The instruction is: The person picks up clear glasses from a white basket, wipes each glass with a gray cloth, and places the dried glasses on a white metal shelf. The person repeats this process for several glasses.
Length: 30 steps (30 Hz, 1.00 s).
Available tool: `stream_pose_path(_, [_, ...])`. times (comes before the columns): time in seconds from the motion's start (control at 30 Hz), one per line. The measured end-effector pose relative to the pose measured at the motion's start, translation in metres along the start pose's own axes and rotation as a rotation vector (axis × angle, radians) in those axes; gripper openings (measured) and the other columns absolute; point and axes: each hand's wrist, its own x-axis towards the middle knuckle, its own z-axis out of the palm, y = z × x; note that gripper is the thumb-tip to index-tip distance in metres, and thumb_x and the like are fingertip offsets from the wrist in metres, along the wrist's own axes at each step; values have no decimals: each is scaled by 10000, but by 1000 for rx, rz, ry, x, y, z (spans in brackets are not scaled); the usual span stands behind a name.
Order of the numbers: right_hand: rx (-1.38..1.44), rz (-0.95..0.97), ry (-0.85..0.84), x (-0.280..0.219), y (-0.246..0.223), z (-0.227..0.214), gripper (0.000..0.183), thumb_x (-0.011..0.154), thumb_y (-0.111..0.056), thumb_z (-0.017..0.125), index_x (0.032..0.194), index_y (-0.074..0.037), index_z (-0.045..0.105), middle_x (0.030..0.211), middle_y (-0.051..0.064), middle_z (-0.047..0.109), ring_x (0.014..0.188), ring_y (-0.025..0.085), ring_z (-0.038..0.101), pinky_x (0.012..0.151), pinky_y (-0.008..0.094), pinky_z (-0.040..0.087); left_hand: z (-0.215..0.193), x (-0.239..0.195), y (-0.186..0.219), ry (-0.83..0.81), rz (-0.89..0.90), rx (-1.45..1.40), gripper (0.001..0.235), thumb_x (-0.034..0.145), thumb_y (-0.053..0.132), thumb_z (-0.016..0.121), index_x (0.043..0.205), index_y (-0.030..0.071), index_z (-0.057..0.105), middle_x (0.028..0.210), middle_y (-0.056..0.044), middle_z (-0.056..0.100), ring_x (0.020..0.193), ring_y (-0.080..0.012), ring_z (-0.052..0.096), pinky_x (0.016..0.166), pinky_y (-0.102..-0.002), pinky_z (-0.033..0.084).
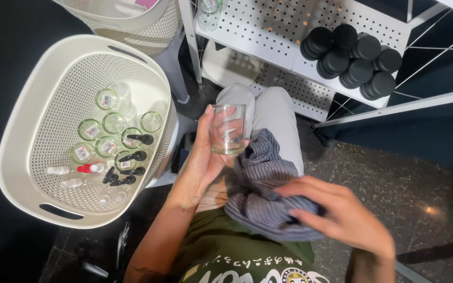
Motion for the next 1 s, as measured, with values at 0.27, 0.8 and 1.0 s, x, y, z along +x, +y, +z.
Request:
stream_pose_path(0.27, [611, -455, 885, -6, -3, -19, 308, 819, -53, 760, 1038, -141, 562, 919, 67, 611, 803, 169, 625, 805, 319, 666, 2, -8, -12, -236, -19, 40, 696, 901, 604, 510, 1337, 63, 553, 1143, -200, 666, 896, -302, 705, 771, -465, 617])
stream_pose_path(0.8, [-272, -28, 1130, 92, 19, 18, 151, 1034, -55, 703, 1143, 20, 631, 1020, 160, 587, 845, 307, 544, 740, 396, 481, -36, 5, -22, -168, -26, 77, 652, 917, 532, 637, 1404, 99, 595, 1231, -12, 713, 673, 12, 584, 544, -19, 458])
stream_pose_path(1.0, [-105, 182, 622, 69, 2, 71, 1166, 547, -303, 1006, 1532, -157, 400, 1405, 292, 367, 1194, 538, 525, 758, 541, 656, -14, 13, -21, -65, -61, -135, 620, 905, 557, 671, 1274, 60, 680, 1024, -103, 758, 797, -176, 707, 731, -259, 609])
